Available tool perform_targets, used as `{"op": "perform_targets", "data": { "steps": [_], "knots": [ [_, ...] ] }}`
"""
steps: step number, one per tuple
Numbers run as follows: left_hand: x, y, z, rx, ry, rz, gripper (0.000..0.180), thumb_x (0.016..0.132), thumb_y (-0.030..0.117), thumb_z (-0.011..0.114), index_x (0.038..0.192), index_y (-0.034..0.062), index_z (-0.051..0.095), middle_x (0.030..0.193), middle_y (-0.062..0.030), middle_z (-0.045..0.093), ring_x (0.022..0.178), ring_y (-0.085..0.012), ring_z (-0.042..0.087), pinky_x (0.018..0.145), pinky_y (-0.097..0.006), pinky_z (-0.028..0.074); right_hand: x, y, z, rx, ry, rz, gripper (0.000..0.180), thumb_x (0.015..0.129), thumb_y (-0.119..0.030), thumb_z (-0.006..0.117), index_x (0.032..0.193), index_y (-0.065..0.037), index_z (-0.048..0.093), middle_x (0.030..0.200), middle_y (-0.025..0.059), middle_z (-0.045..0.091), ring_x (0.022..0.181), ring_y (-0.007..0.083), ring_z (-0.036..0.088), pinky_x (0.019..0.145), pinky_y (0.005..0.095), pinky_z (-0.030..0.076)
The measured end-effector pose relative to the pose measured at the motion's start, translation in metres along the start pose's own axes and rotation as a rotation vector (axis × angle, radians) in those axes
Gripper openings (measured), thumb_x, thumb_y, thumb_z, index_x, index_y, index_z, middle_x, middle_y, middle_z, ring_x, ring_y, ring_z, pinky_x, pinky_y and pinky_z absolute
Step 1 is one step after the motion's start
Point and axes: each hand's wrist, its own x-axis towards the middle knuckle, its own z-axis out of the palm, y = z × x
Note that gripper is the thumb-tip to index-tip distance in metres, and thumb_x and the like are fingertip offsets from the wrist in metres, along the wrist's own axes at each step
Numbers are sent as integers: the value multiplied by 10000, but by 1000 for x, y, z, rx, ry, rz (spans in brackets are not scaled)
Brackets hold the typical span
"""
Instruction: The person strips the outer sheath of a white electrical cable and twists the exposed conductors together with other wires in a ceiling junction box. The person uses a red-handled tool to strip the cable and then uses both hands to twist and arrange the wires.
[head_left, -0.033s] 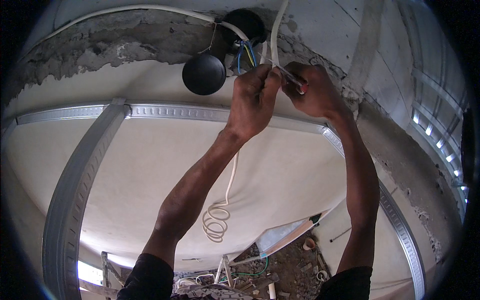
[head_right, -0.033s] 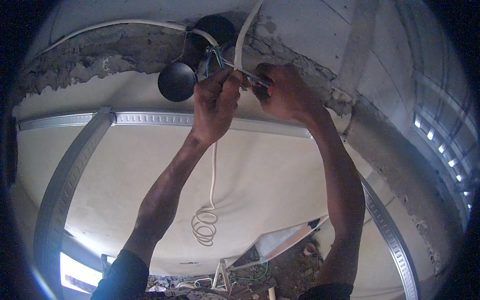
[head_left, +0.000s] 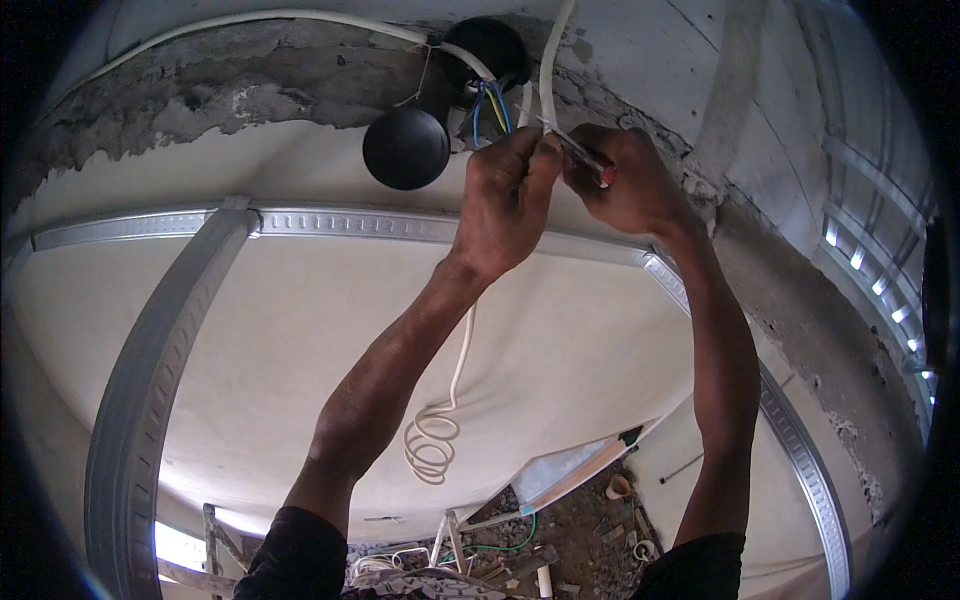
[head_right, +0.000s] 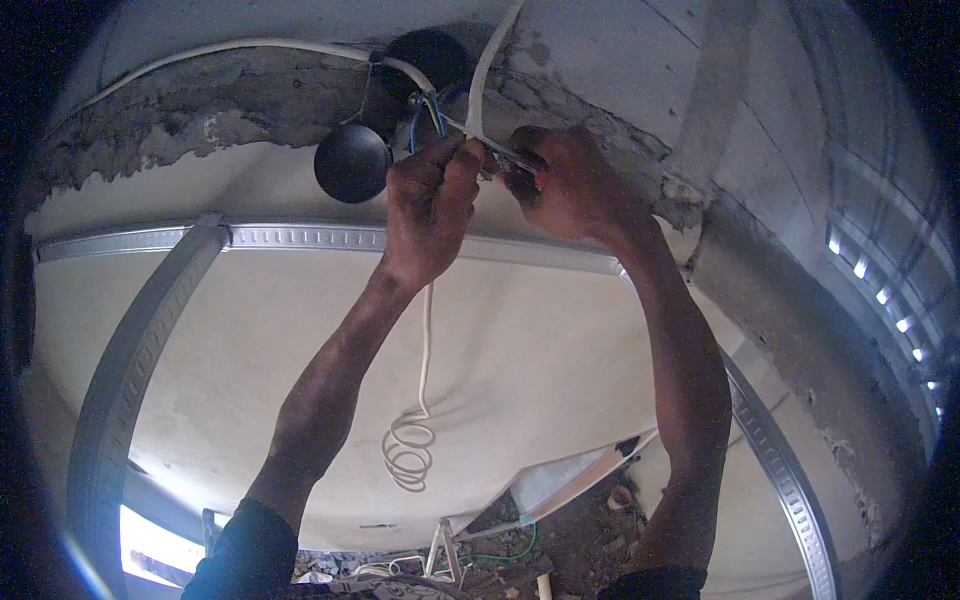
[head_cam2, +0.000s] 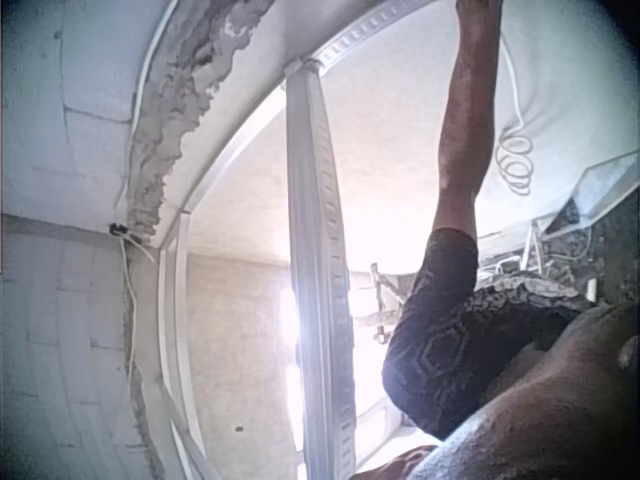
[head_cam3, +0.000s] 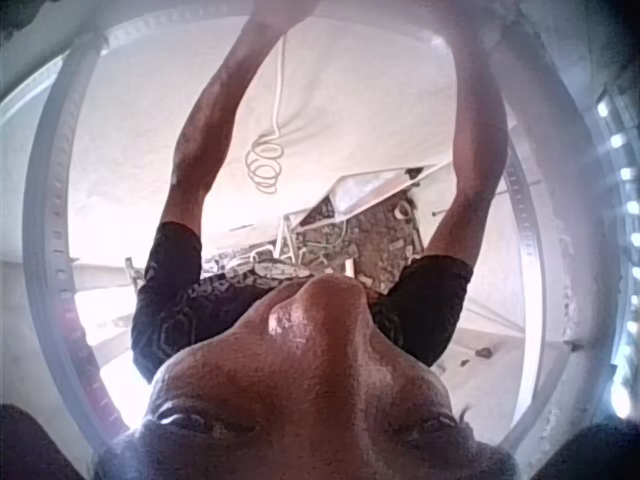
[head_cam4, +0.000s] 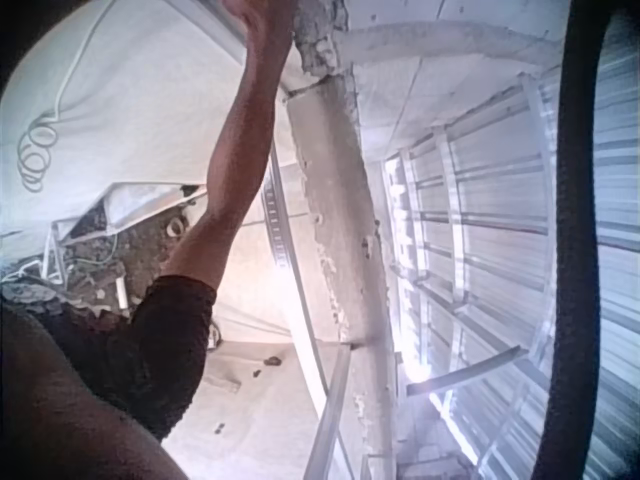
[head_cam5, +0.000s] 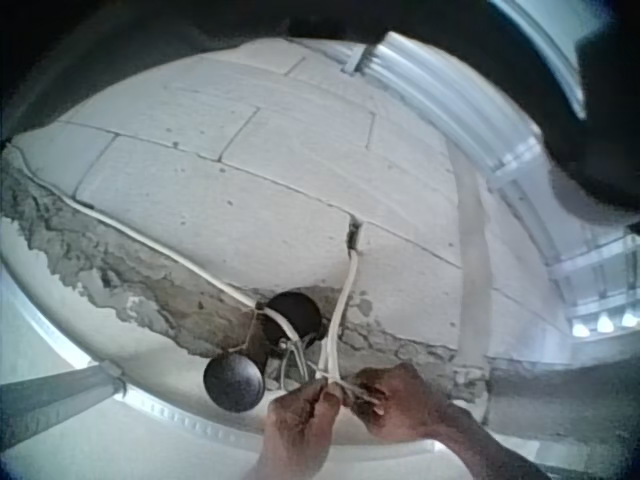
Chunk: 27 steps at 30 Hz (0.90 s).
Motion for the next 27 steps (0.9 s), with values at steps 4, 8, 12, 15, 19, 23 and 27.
{"op": "perform_targets", "data": {
  "steps": [4, 8, 12, 15, 19, 23, 27],
  "knots": [
    [-3, -8, 1, 101, -3, 5, 363, 1006, 327, 509, 872, 15, 636, 614, 20, 491, 561, -40, 415, 485, -235, 332, -3, -1, -4, -7, -78, 36, 144, 780, -116, 720, 848, -27, 629, 723, 116, 637, 654, 266, 610, 640, 372, 487],
    [-4, -12, -5, 249, -36, 45, 340, 996, 306, 532, 884, 4, 640, 630, -11, 527, 573, -62, 440, 505, -244, 363, -4, 3, -8, 25, -131, 55, 223, 774, -200, 755, 906, -38, 675, 796, 157, 683, 754, 322, 678, 716, 412, 533],
    [-6, -14, -5, 263, -58, 36, 290, 982, 264, 563, 888, 3, 645, 640, -25, 557, 576, -63, 438, 508, -244, 368, -4, 10, -9, 61, -194, 82, 267, 762, -243, 772, 903, -39, 675, 815, 158, 688, 765, 312, 680, 733, 419, 532],
    [-4, -23, -5, 225, -48, 122, 273, 975, 246, 579, 865, 3, 637, 615, -14, 525, 573, -58, 419, 503, -246, 363, -1, 10, -12, 56, -240, 47, 289, 733, -214, 810, 863, -17, 643, 723, 73, 632, 659, 203, 599, 682, 332, 487],
    [-3, -25, -8, 267, -58, 192, 258, 970, 221, 581, 831, 8, 621, 589, -9, 502, 565, -55, 395, 496, -249, 360, 4, -9, -30, 130, -385, 382, 380, 660, -255, 871, 861, -33, 639, 755, 46, 632, 686, 175, 600, 695, 311, 487],
    [-3, -25, -7, 298, -83, 169, 236, 971, 209, 575, 843, 14, 614, 582, -9, 509, 556, -64, 393, 492, -258, 367, 16, -7, -49, 197, -601, 505, 461, 613, -305, 903, 867, -36, 629, 776, 45, 633, 734, 178, 606, 716, 342, 489],
    [-8, -22, -1, 303, -51, 74, 231, 984, 220, 558, 899, 7, 591, 616, -31, 522, 580, -85, 415, 504, -277, 384, 24, -12, -58, 161, -730, 547, 418, 675, -297, 872, 893, -37, 628, 790, 62, 637, 781, 204, 617, 743, 365, 492]
  ]
}}
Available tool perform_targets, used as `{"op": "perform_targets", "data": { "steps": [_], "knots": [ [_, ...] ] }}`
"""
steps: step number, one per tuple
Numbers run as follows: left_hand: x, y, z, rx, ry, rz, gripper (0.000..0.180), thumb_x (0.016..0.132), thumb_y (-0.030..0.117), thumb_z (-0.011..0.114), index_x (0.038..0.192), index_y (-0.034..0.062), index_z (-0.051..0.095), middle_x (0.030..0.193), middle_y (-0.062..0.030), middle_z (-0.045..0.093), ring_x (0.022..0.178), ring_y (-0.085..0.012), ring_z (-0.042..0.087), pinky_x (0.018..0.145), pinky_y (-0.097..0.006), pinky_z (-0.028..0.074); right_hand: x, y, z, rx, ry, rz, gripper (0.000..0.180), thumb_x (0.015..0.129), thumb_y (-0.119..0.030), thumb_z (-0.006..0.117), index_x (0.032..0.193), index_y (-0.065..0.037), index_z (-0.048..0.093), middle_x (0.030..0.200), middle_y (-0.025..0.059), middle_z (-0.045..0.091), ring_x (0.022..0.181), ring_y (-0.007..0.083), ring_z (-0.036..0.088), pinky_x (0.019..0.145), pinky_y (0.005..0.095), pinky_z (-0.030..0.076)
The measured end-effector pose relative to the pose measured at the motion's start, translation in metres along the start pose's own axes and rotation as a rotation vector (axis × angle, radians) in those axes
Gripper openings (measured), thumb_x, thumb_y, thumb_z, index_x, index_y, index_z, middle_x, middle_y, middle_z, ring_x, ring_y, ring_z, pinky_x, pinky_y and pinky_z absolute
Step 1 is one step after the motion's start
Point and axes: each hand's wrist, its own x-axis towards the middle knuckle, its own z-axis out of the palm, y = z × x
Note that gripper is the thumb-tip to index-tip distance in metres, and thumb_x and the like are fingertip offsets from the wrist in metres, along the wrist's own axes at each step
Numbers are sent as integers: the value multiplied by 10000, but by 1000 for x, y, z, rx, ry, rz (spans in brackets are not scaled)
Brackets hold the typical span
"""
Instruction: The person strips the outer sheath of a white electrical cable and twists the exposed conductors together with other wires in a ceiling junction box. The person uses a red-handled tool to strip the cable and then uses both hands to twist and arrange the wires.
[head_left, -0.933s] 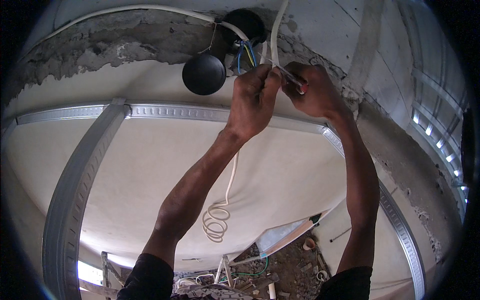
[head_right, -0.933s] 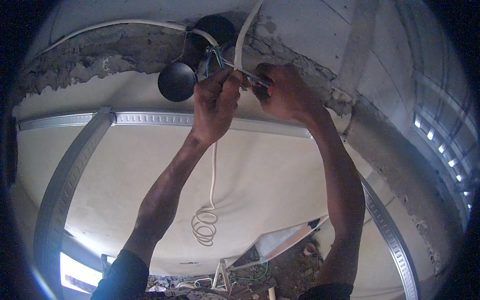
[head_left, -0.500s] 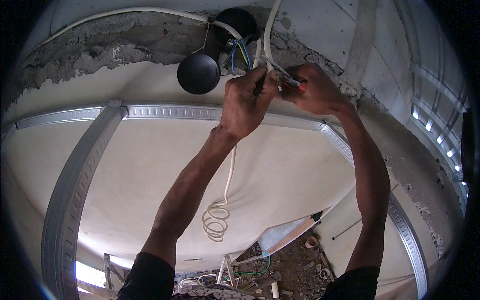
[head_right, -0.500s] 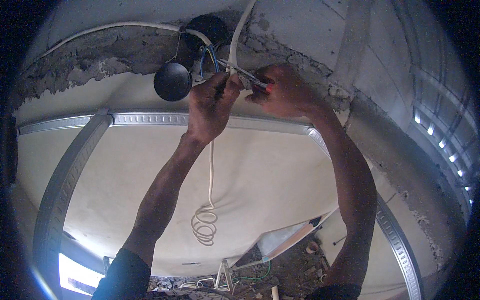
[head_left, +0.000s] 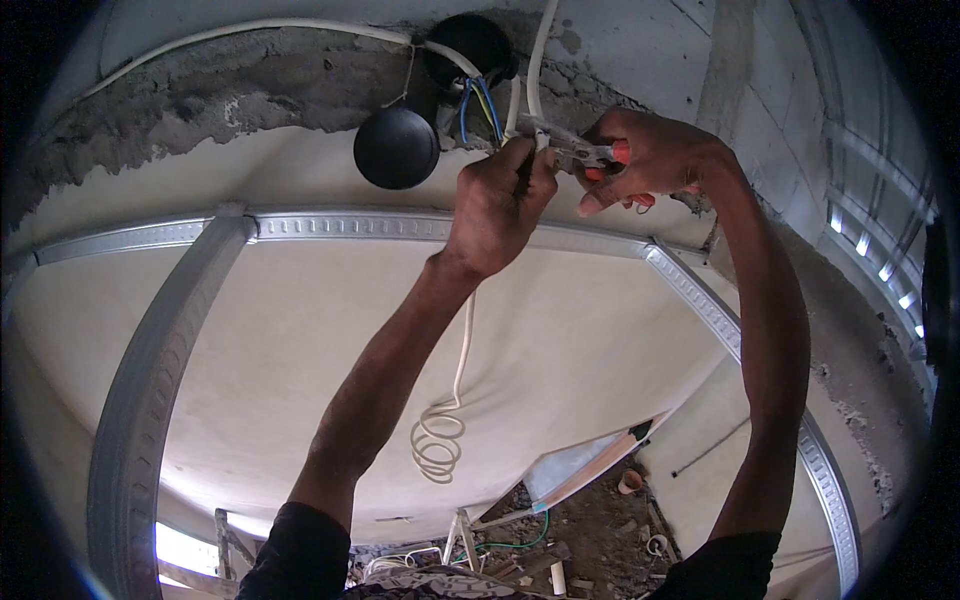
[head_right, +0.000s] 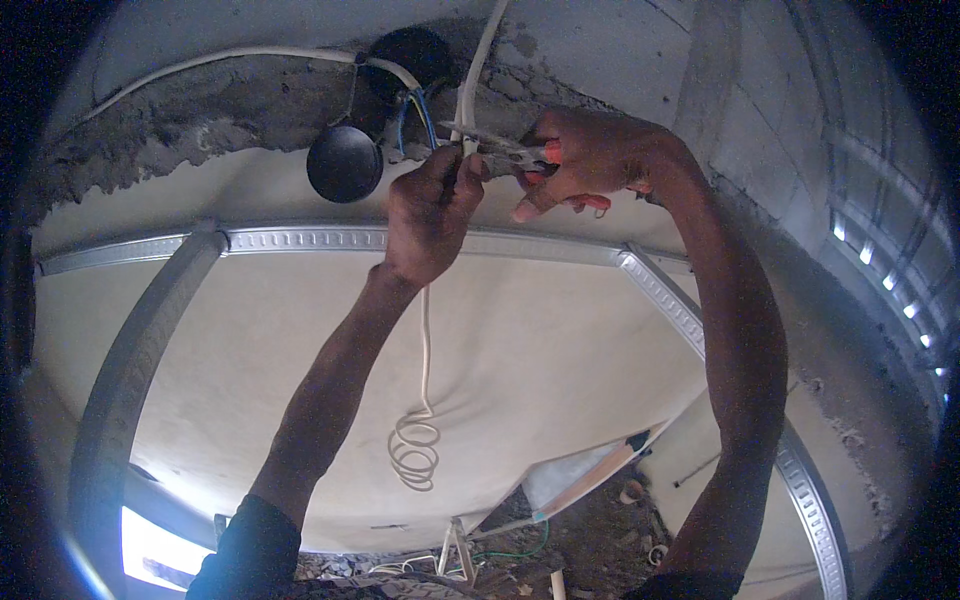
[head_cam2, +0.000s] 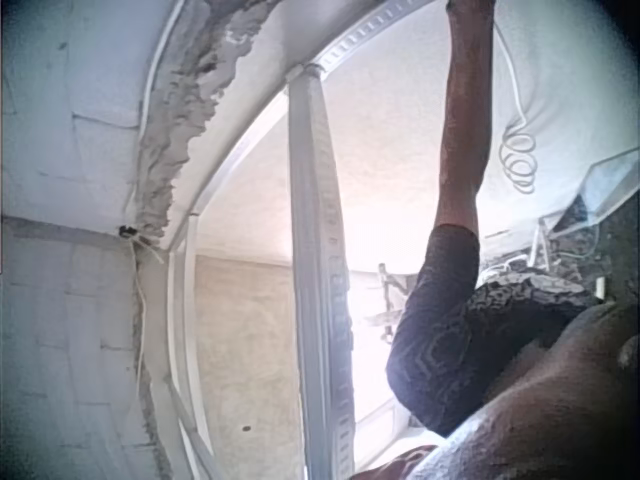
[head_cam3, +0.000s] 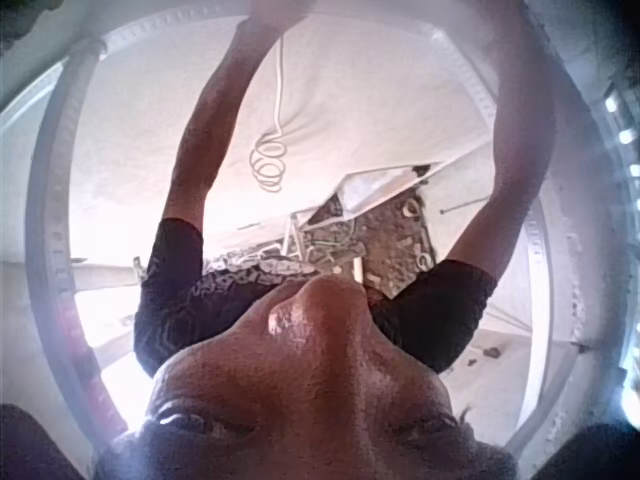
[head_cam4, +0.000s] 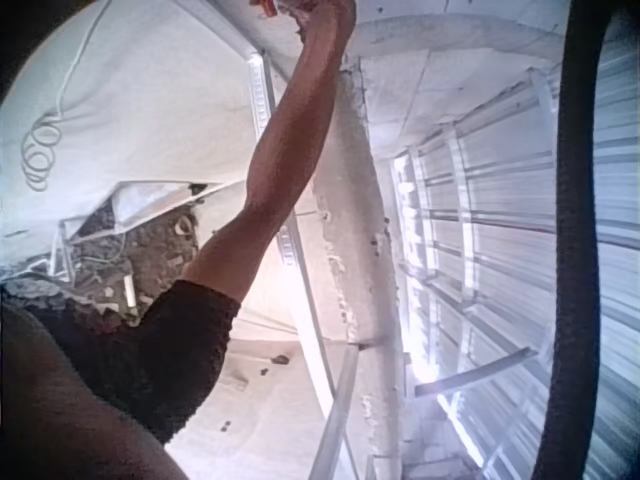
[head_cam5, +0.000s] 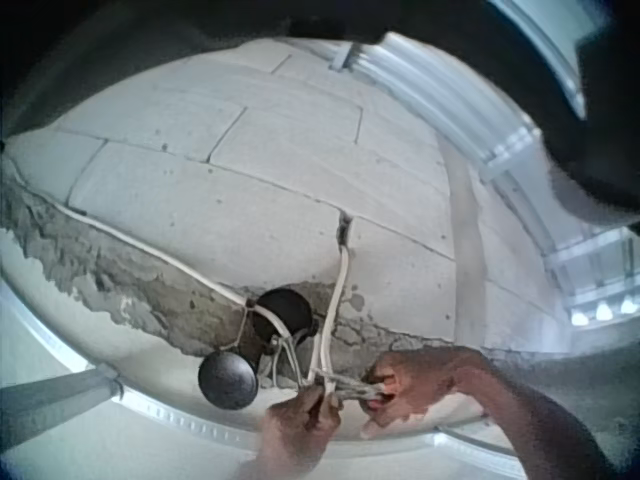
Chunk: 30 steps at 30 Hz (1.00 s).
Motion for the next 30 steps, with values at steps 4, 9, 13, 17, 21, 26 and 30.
{"op": "perform_targets", "data": {
  "steps": [4, 9, 13, 17, 21, 26, 30],
  "knots": [
    [3, 11, -1, -50, 96, -2, 206, 953, 135, 587, 834, 4, 482, 586, -130, 512, 477, -184, 483, 471, -323, 390, -2, 24, 15, -322, 261, -312, 321, 833, -300, 723, 877, -8, 598, 794, 119, 655, 794, 258, 630, 777, 402, 493],
    [9, 39, 8, -7, 166, -157, 241, 992, 230, 549, 945, -1, 498, 653, -138, 537, 590, -144, 453, 533, -314, 408, -13, 42, 26, 135, 672, -194, 323, 884, -365, 667, 866, -46, 614, 628, 51, 589, 598, 177, 608, 577, 348, 494],
    [5, 46, 23, -10, 241, -224, 219, 993, 194, 537, 919, -9, 502, 619, -140, 515, 549, -153, 432, 529, -317, 401, 10, 12, 21, 598, 691, -159, 419, 905, -454, 630, 763, -62, 587, 521, -17, 451, 415, 105, 441, 424, 297, 382],
    [-4, 35, 39, 100, 345, -148, 191, 992, 143, 506, 886, -12, 539, 638, -118, 532, 566, -148, 448, 534, -320, 398, 50, -4, 13, 625, 645, -240, 448, 881, -450, 666, 660, -80, 543, 520, -22, 456, 433, 92, 412, 415, 292, 323],
    [-9, 27, 49, -71, 361, -186, 178, 988, 125, 483, 877, 10, 560, 679, -52, 514, 607, -120, 440, 557, -295, 386, 69, -11, 15, 595, 729, -236, 411, 857, -386, 702, 655, -55, 566, 525, 2, 495, 447, 97, 424, 414, 309, 330],
    [-10, 26, 46, -639, 314, -553, 143, 964, 196, 522, 872, 93, 560, 689, 61, 391, 621, -45, 306, 570, -238, 273, 71, -17, 23, 555, 806, -155, 312, 875, -268, 692, 692, -40, 582, 539, -1, 502, 460, 94, 435, 432, 298, 358],
    [-14, 17, 50, -1203, 196, -702, 211, 1003, 272, 467, 905, 102, 543, 674, 78, 313, 609, -79, 274, 567, -244, 243, 95, 12, 17, 635, 817, -226, 255, 877, -228, 689, 745, -22, 619, 567, 10, 526, 477, 101, 452, 446, 299, 382]
  ]
}}
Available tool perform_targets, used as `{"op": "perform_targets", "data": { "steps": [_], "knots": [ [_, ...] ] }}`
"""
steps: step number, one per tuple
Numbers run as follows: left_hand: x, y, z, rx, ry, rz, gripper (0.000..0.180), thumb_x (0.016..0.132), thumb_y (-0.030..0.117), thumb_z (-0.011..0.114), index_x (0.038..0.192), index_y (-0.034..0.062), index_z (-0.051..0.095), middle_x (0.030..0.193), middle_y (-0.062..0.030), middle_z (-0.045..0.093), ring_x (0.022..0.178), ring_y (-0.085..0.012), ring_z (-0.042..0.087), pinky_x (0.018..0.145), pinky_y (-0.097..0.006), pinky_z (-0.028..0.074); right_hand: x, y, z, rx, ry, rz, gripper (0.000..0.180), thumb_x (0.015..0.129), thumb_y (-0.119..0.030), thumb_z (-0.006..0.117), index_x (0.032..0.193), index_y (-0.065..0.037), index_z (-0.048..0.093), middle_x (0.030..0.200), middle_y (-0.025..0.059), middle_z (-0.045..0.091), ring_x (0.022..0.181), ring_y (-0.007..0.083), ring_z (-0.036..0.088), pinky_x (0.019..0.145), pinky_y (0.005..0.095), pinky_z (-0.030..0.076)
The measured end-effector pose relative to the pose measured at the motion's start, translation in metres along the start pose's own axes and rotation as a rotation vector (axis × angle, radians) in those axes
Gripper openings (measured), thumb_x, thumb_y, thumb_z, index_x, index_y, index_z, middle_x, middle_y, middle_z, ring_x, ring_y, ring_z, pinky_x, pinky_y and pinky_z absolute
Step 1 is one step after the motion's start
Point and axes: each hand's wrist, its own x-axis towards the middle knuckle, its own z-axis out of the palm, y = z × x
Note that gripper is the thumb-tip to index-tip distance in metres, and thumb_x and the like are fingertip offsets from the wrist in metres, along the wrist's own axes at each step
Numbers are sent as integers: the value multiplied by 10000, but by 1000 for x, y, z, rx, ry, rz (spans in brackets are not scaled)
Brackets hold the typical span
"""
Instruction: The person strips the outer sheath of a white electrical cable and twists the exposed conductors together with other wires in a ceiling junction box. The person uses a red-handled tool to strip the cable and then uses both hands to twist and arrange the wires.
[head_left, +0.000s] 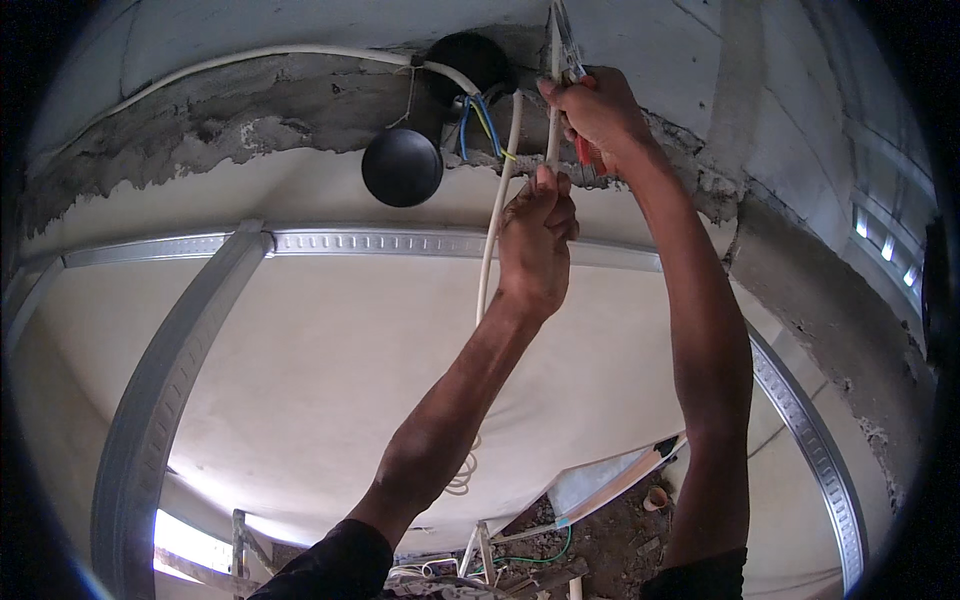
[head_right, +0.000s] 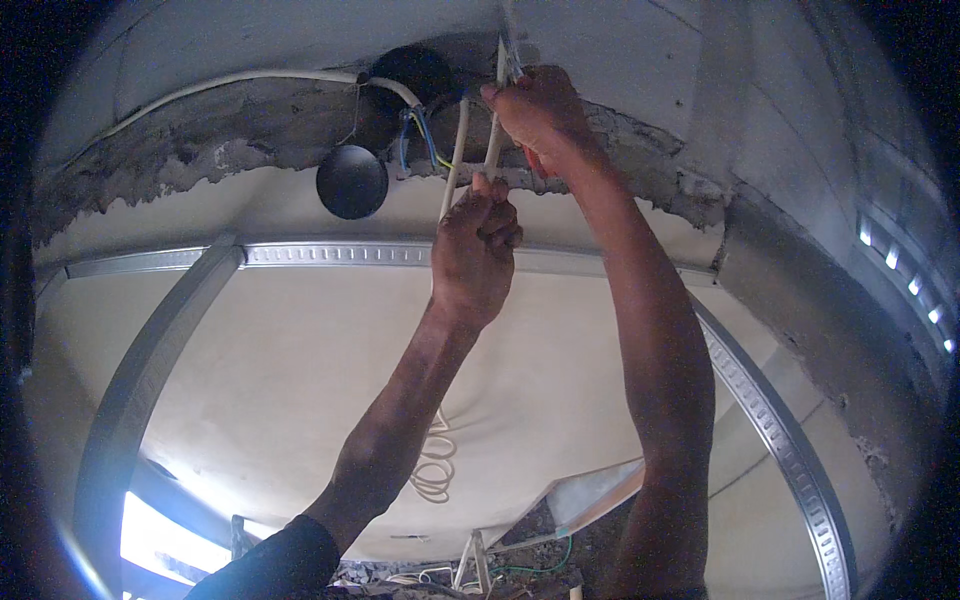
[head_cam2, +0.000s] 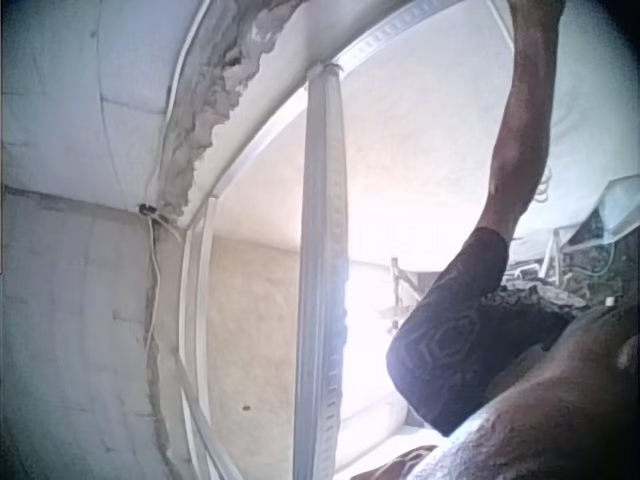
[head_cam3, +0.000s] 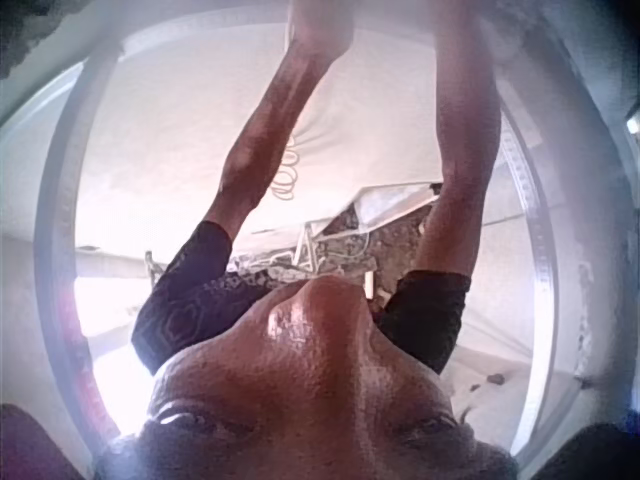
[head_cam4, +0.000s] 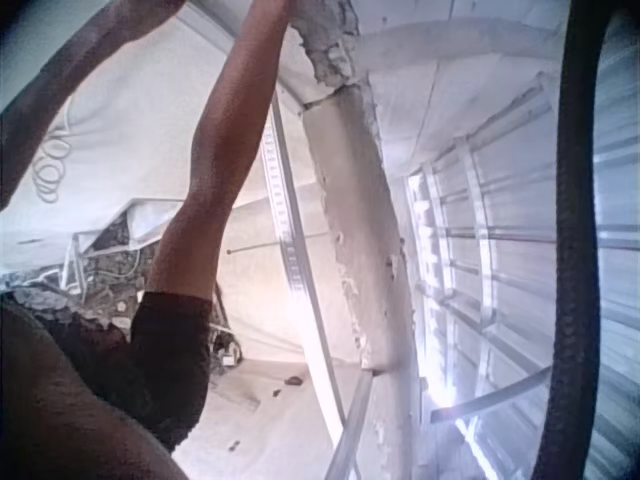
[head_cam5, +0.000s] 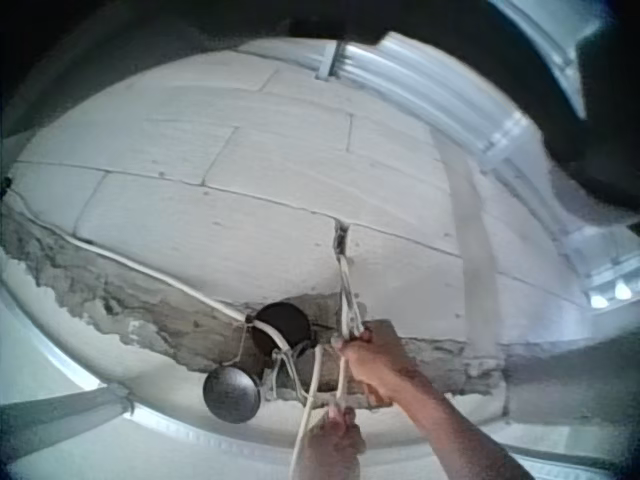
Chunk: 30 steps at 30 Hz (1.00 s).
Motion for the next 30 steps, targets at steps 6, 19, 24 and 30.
{"op": "perform_targets", "data": {
  "steps": [6, 19, 24, 30],
  "knots": [
    [4, -2, -12, -374, -229, -265, 314, 1018, 370, 474, 854, 110, 536, 629, 87, 244, 576, -58, 206, 541, -231, 204, -2, 10, -4, 70, -18, 77, 268, 890, -238, 677, 759, -13, 612, 583, 14, 529, 489, 96, 445, 472, 294, 393],
    [-6, -9, -4, 1070, 223, 730, 154, 988, 86, 474, 910, -9, 568, 630, -126, 519, 528, -225, 477, 522, -366, 387, -63, 16, -20, -425, 151, -468, 210, 844, -160, 661, 881, 21, 560, 780, 193, 598, 734, 382, 589, 675, 444, 454],
    [-15, 1, -3, 1062, 165, 511, 192, 1013, 95, 413, 958, -1, 570, 695, 4, 429, 649, -71, 378, 566, -238, 337, -109, 31, -45, -696, -44, -331, 179, 821, 0, 595, 989, 28, 541, 866, 235, 595, 849, 435, 593, 723, 468, 448],
    [-13, -11, -19, 806, 93, 454, 270, 1036, 218, 425, 959, 11, 580, 675, 59, 387, 600, -36, 300, 523, -219, 273, -106, 41, -46, -703, -270, -307, 136, 862, 2, 565, 991, 45, 546, 881, 256, 589, 840, 448, 574, 729, 456, 448]
  ]
}}
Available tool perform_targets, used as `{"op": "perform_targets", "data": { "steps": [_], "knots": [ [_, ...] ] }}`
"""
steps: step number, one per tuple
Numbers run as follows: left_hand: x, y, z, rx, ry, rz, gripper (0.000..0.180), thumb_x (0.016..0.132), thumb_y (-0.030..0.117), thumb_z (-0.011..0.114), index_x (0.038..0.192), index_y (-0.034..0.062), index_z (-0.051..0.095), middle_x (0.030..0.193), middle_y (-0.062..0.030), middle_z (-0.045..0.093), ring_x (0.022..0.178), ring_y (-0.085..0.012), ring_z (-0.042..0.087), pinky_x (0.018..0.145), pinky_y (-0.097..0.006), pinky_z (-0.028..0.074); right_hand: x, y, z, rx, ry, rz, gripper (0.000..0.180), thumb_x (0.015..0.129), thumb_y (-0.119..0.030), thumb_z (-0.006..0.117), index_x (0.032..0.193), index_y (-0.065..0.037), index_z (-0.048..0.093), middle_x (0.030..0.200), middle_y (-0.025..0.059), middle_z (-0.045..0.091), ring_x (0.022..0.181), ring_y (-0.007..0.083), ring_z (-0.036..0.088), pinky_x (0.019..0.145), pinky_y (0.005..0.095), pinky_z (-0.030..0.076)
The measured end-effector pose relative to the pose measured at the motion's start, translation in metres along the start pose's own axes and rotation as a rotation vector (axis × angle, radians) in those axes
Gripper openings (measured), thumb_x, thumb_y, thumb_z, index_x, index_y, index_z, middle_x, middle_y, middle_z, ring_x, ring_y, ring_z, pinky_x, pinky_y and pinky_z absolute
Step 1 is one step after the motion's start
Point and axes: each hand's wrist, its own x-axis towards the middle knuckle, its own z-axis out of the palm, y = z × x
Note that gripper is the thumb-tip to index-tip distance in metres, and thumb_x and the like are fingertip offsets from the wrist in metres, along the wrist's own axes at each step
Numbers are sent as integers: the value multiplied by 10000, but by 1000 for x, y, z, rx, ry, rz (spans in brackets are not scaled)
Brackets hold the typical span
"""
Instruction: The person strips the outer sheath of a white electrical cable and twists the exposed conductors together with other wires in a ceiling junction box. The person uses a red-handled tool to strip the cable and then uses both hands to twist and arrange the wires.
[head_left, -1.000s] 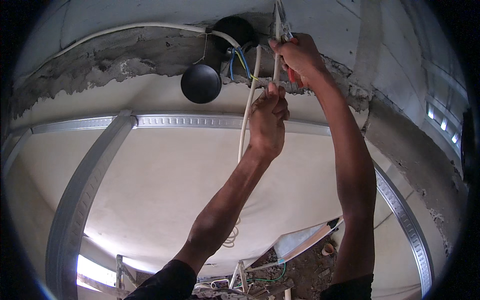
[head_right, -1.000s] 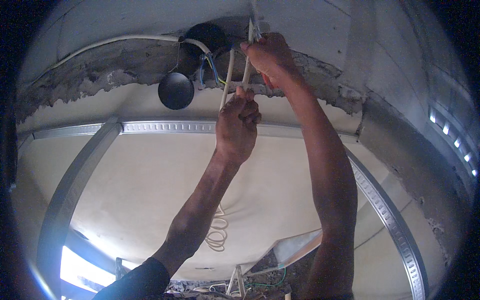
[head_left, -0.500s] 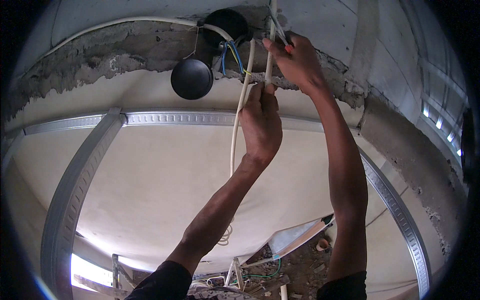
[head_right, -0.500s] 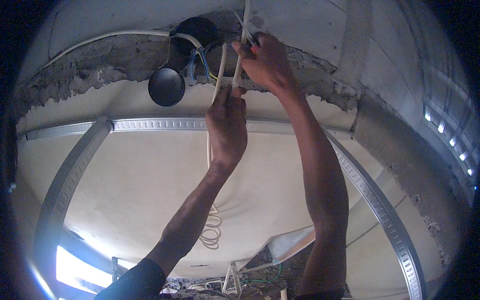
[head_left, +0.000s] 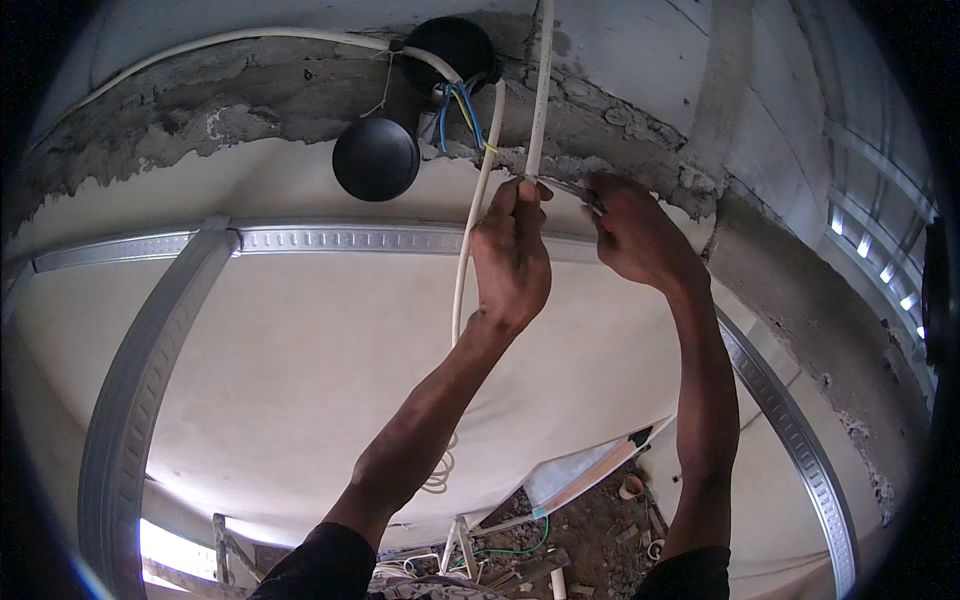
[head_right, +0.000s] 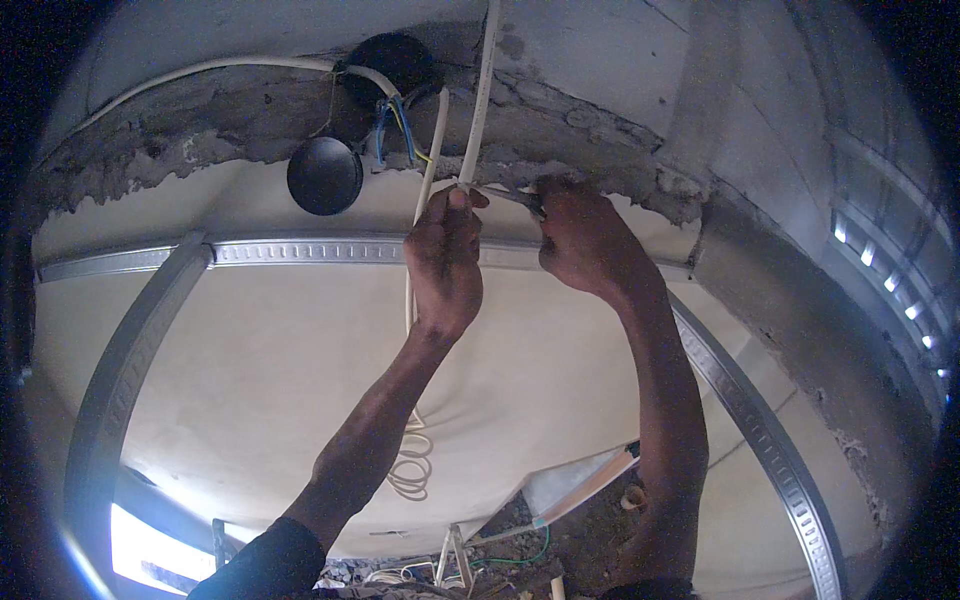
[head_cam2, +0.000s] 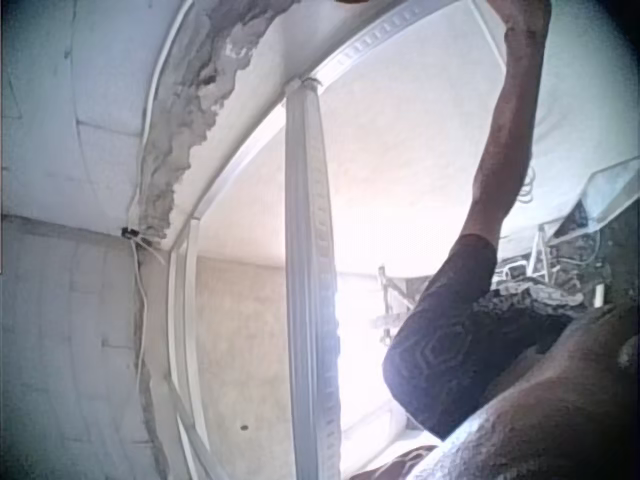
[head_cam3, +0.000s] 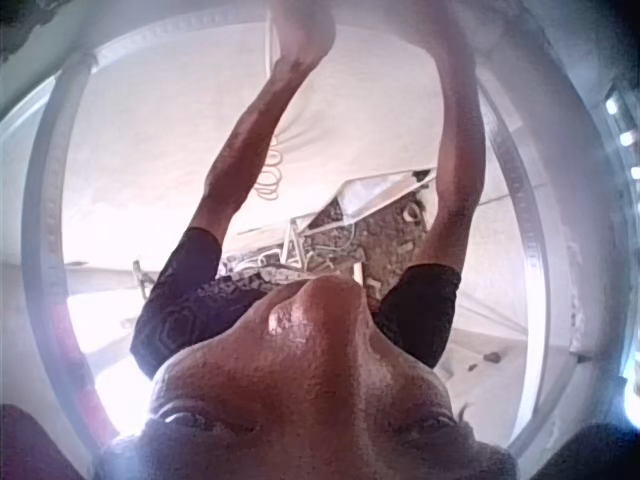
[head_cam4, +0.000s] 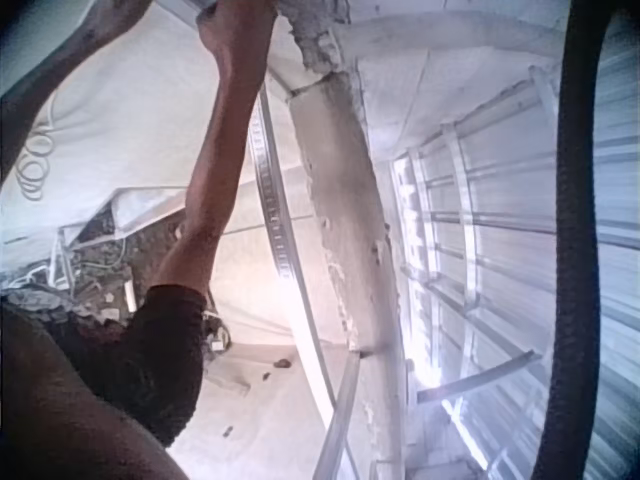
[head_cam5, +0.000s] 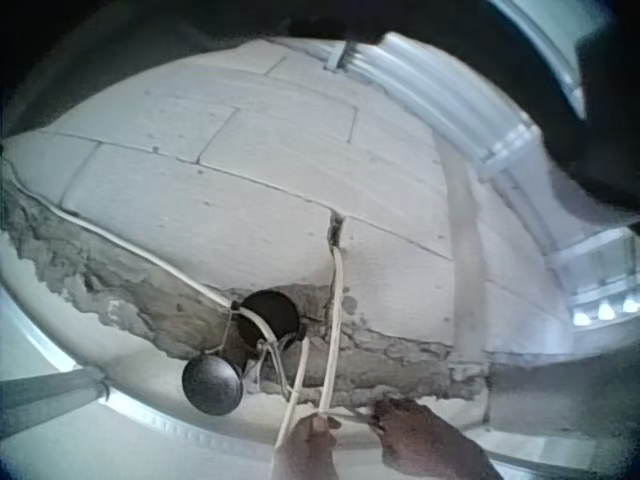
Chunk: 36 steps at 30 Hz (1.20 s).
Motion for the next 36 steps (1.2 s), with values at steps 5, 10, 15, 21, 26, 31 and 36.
{"op": "perform_targets", "data": {
  "steps": [5, 10, 15, 21, 26, 31, 36],
  "knots": [
    [0, 0, 3, 18, 6, 54, 308, 1040, 261, 425, 963, 16, 597, 662, 56, 392, 590, -31, 315, 508, -222, 266, 11, 14, 3, 75, -108, -97, 178, 881, 0, 562, 1054, 41, 563, 898, 249, 599, 855, 438, 576, 734, 456, 451],
    [2, 5, -3, -16, 9, 28, 329, 1036, 281, 439, 960, 10, 609, 648, 53, 394, 575, -34, 318, 500, -225, 267, 19, -13, -8, 58, -86, -122, 285, 787, 31, 607, 1067, 28, 557, 905, 219, 614, 896, 397, 608, 748, 462, 485],
    [2, 6, -4, -59, -7, 35, 346, 1034, 302, 448, 951, 9, 612, 634, 54, 391, 564, -37, 316, 493, -228, 262, 18, -17, -11, 17, -65, -110, 275, 782, 35, 611, 1054, 24, 568, 948, 220, 619, 908, 397, 618, 764, 465, 497],
    [4, 6, -6, -89, -14, 23, 362, 1032, 312, 454, 946, -4, 610, 610, 58, 371, 542, -40, 304, 476, -234, 252, 22, -25, -10, -8, -39, -64, 221, 825, 25, 621, 1042, 16, 582, 980, 225, 622, 895, 403, 619, 749, 457, 485],
    [4, 3, -5, -113, -24, 31, 372, 1033, 318, 454, 941, -9, 605, 604, 62, 367, 537, -39, 303, 469, -238, 249, 24, -24, -12, 28, -67, -1, 148, 835, -88, 658, 948, -1, 619, 850, 240, 636, 835, 421, 640, 726, 485, 507],
    [4, 6, -3, -131, -48, 17, 357, 1031, 308, 463, 934, -5, 603, 596, 64, 370, 531, -34, 303, 468, -236, 245, 24, -16, -14, 57, -102, -52, 156, 823, -115, 692, 912, -3, 628, 832, 225, 641, 821, 415, 644, 707, 479, 504],
    [5, 5, -1, -153, -58, 4, 337, 1031, 288, 466, 923, 1, 606, 587, 66, 372, 525, -32, 300, 472, -233, 245, 21, -15, -16, 84, -116, -103, 204, 795, -144, 738, 858, 7, 616, 774, 206, 631, 772, 395, 642, 674, 466, 493]
  ]
}}
